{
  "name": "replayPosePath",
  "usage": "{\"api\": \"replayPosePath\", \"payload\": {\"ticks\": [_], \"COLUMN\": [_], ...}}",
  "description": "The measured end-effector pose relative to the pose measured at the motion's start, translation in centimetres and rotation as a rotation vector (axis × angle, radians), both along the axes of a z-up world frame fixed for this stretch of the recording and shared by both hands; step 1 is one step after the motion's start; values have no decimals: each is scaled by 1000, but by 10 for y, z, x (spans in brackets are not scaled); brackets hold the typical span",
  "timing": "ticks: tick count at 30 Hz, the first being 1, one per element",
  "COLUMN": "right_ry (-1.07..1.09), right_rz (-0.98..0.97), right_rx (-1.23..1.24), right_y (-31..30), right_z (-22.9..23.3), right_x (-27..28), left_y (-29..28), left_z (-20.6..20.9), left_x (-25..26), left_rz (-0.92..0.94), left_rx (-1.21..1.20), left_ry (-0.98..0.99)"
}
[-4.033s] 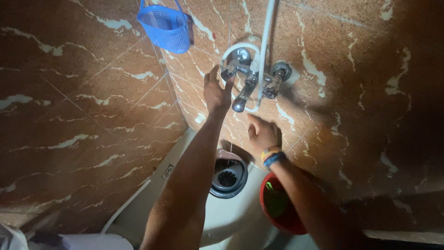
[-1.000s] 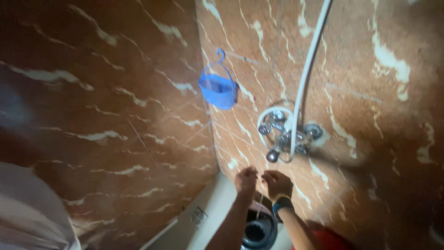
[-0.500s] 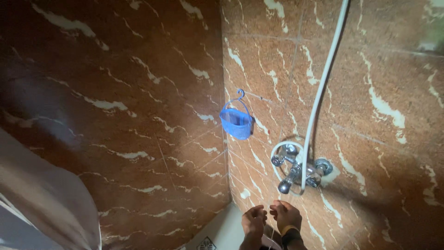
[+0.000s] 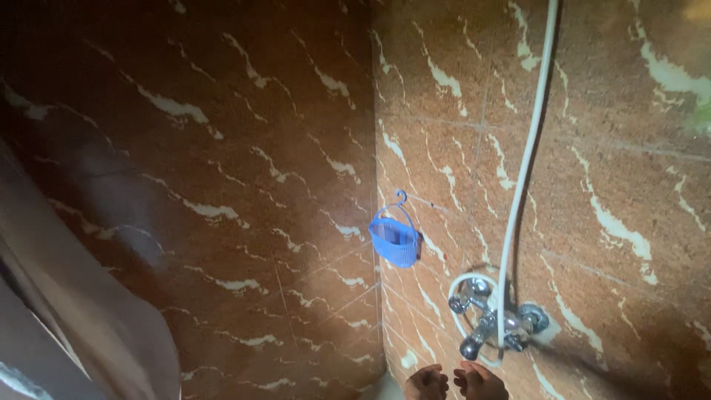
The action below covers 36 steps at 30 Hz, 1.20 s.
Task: The person assembles a mop handle, fills a bucket with water using a shower faucet, attaches the mop head to the pole, and stores the mop in the corner.
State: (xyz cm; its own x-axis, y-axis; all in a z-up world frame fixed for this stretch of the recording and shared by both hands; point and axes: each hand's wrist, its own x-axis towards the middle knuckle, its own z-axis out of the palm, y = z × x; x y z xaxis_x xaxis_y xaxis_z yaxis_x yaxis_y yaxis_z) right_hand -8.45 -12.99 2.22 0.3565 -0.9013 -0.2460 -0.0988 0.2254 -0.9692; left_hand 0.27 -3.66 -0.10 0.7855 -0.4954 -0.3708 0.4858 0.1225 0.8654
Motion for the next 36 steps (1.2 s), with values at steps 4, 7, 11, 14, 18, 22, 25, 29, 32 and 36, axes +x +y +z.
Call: {"api": "replayPosePath", "payload": {"ticks": [4,7,11,14,18,22,25,29,32,36], "right_ry": [76,16,105,-43,72,45,21,115,187,281], "right_rz": [-16,-35,37,14,21,35,13,36,95,199], "right_rx": [-4,-58,-168,-104,-129,-144,-125,-147,-178,-179], "right_y": [-7,-8,-1,8,28,46,46,53,72,87], "right_z": [7,5,-4,-1,20,34,32,27,20,1], "right_x": [3,7,-3,1,-2,-11,-14,-25,-31,-33], "left_y": [-5,-12,-1,7,34,50,55,67,86,102], "left_z": [7,7,-11,-13,3,31,42,43,30,9], "left_x": [9,13,2,1,-17,-34,-38,-42,-42,-40], "left_rz": [-57,-17,-7,7,-11,4,23,0,3,65], "left_rx": [-34,-38,-57,-52,-15,78,62,139,145,252], "left_ry": [-15,-46,-15,-30,-41,20,22,-85,-90,-138]}}
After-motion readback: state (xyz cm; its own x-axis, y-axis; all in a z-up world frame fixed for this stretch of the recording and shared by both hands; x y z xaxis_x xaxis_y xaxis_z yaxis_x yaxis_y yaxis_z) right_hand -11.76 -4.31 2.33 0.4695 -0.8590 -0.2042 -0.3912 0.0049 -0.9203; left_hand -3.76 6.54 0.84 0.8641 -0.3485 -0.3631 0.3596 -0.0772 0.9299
